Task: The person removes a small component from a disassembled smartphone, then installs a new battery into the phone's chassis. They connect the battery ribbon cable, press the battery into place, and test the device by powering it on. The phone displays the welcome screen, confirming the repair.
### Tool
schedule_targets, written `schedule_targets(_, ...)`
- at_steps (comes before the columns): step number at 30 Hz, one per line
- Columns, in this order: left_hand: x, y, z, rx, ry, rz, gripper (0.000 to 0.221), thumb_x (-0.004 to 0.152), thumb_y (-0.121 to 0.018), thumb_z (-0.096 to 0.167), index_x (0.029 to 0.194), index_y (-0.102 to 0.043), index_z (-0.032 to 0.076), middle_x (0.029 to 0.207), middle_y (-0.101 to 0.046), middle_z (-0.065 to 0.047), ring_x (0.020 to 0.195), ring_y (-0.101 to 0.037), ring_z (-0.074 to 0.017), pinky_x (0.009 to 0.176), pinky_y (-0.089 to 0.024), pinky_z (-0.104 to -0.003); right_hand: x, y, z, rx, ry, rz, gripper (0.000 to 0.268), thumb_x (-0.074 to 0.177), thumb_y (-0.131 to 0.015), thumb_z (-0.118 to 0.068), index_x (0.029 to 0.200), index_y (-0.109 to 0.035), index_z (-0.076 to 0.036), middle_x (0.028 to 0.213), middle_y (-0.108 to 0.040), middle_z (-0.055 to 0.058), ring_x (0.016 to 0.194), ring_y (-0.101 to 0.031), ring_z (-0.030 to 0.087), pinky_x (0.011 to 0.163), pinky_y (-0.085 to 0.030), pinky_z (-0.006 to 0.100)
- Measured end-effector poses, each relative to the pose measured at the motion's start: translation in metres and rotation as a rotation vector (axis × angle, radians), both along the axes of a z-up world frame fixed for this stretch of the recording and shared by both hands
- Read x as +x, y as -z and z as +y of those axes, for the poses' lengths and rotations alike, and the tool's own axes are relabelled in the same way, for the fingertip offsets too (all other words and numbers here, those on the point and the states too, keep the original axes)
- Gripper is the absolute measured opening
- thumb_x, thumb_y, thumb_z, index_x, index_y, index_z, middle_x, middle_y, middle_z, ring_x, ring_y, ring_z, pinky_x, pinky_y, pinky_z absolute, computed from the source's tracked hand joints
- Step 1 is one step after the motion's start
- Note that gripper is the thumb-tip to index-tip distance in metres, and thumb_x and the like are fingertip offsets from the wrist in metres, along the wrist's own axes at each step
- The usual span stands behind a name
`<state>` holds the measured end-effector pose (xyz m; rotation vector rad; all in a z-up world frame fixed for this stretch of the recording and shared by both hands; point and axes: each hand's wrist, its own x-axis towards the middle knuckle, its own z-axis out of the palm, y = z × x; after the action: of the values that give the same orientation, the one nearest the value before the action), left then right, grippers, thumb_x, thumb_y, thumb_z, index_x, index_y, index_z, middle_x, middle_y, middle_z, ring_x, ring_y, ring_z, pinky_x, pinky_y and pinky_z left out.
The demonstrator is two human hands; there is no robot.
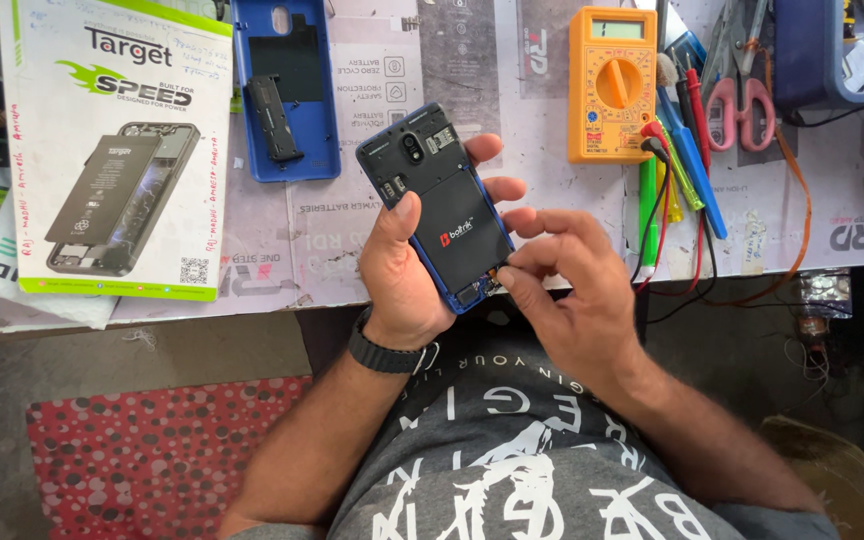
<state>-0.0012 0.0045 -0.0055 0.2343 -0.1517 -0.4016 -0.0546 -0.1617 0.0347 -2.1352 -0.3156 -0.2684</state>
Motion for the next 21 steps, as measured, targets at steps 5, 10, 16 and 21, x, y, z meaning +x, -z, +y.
schedule_targets(5,-0.001,-0.001,0.002,0.043,-0.018,0.02,0.077,0.104,-0.06,0.048,0.152,-0.039,-0.007,0.128,-0.06,-0.027,0.114,-0.067,-0.0365,0.101,-0.055,-0.048,-0.001,0.002,0.002,-0.124,-0.069,-0.219,0.029,0.086,-0.075,0.004,0.113,-0.066,0.0,0.129,-0.056,0.019,0.104,-0.065,0.027,0.085,-0.058,0.036)
schedule_targets(10,0.0,-0.001,-0.002,0.062,-0.067,0.031,0.077,0.101,-0.059,0.048,0.154,-0.041,-0.006,0.139,-0.058,-0.021,0.12,-0.065,-0.0349,0.104,-0.056,-0.05,-0.003,0.01,0.0,-0.23,-0.063,-0.364,0.041,0.079,-0.081,-0.002,0.117,-0.066,-0.005,0.133,-0.053,0.017,0.11,-0.062,0.03,0.09,-0.056,0.041)
schedule_targets(16,-0.001,-0.002,-0.002,0.078,-0.075,0.024,0.076,0.102,-0.057,0.049,0.152,-0.04,-0.006,0.137,-0.059,-0.022,0.12,-0.065,-0.035,0.104,-0.056,-0.05,-0.003,0.01,0.0,-0.375,-0.114,-0.471,0.042,0.08,-0.085,-0.004,0.118,-0.071,-0.013,0.137,-0.054,0.014,0.119,-0.057,0.034,0.104,-0.046,0.049)
schedule_targets(21,-0.001,-0.002,0.002,0.06,-0.032,0.022,0.077,0.103,-0.056,0.05,0.155,-0.04,-0.005,0.128,-0.062,-0.025,0.117,-0.066,-0.0374,0.106,-0.055,-0.049,0.001,0.009,0.002,-0.397,-0.172,-0.491,0.041,0.079,-0.085,-0.007,0.118,-0.074,-0.017,0.138,-0.055,0.013,0.122,-0.057,0.032,0.107,-0.044,0.052)
